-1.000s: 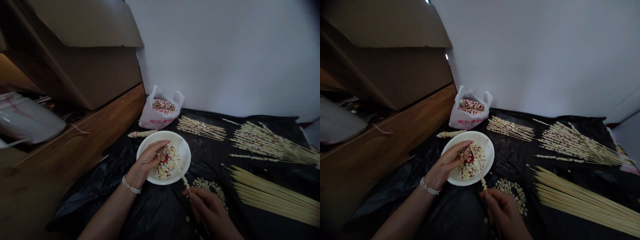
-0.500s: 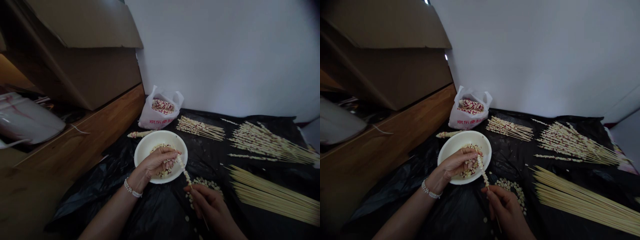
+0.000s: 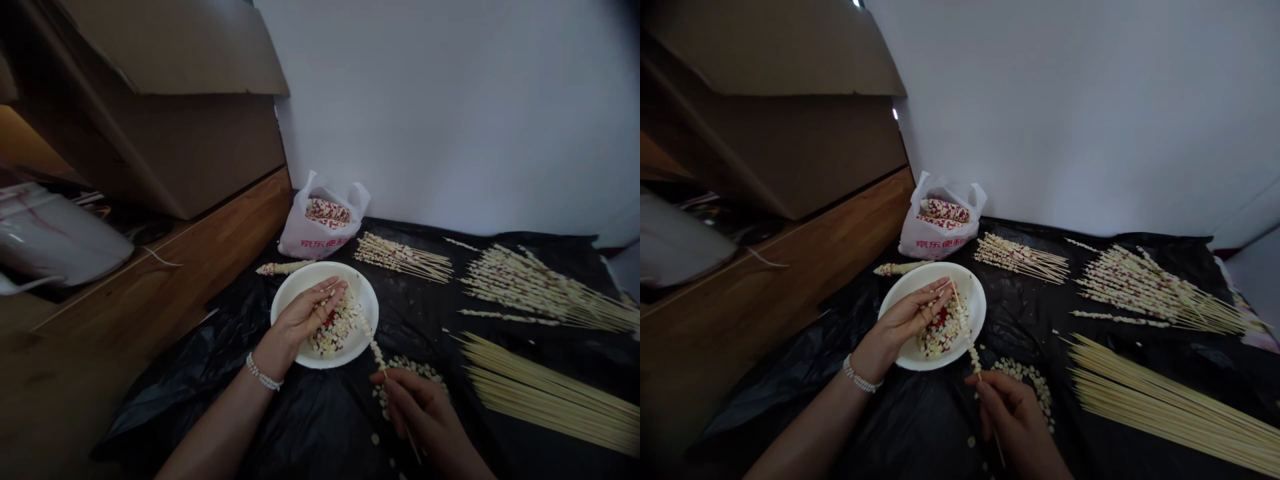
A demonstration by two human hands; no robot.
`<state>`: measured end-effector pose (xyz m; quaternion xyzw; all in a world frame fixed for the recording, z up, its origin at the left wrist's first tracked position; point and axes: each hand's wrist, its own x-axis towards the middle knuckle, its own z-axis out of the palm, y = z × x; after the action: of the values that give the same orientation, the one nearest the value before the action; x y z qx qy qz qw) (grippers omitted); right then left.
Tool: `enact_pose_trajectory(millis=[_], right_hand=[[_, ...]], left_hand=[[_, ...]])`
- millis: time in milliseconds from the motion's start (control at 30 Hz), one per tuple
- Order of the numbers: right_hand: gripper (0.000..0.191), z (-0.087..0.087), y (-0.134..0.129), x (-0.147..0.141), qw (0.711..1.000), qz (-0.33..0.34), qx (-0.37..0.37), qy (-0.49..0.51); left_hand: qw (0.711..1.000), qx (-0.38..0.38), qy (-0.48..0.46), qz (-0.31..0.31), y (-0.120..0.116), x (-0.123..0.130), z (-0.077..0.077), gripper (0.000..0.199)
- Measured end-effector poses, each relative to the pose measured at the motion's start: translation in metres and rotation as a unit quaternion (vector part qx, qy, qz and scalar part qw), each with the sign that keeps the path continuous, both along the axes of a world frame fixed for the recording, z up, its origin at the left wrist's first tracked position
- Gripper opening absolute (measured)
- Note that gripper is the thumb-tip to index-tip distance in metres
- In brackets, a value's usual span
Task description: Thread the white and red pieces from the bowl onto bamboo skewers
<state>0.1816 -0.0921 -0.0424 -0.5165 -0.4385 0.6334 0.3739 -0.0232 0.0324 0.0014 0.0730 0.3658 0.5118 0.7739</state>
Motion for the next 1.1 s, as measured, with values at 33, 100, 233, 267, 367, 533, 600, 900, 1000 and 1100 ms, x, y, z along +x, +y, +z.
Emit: enact_pose_trajectory(millis=[33,100,233,267,367,533,600,900,1000,1100], right_hand=[[0.053,-0.001,0.0,0.0,1.0,0.002,-0.001,0.002],[0.053,-0.002,-0.001,0.0,1.0,0.001,0.005,0.001],[0.055,-0.001,-0.001,-0.001,1.0,0.014,0.018,-0.007],[0.056,-0.001,-0.001,-0.001,1.0,0.017,0.019,-0.007],[0.058,0.0,-0.001,-0.001,1.0,0.02,0.022,-0.006],[0.061,0.002,-0.001,-0.002,1.0,0.023,0.004,-0.003],[0.061,0.003,-0.001,-0.003,1.0,0.022,0.001,0.0],[0.065,0.007,-0.001,-0.005,1.0,0.016,-0.008,-0.014],[0.066,0.007,0.0,-0.005,1.0,0.018,-0.012,-0.012],[0.066,0.006,0.0,-0.005,0.999,0.027,-0.002,-0.017]], left_hand=[[1.0,-0.006,-0.001,0.011,-0.001,0.001,0.002,0.049],[1.0,-0.012,0.003,0.026,-0.002,0.002,0.006,0.046],[0.998,-0.026,0.008,0.056,-0.001,0.004,0.003,0.036],[0.997,-0.028,0.008,0.066,-0.001,0.004,0.002,0.034],[0.996,-0.026,0.002,0.08,0.002,0.004,-0.002,0.032],[0.998,-0.015,-0.028,0.055,0.006,0.0,-0.004,0.025],[0.998,-0.02,-0.026,0.048,0.006,-0.001,-0.004,0.028],[0.998,-0.037,-0.024,0.036,0.007,0.001,-0.006,0.031],[0.997,-0.065,-0.029,0.035,0.008,-0.001,-0.007,0.031],[0.998,-0.041,-0.004,0.036,0.008,-0.002,-0.011,0.033]])
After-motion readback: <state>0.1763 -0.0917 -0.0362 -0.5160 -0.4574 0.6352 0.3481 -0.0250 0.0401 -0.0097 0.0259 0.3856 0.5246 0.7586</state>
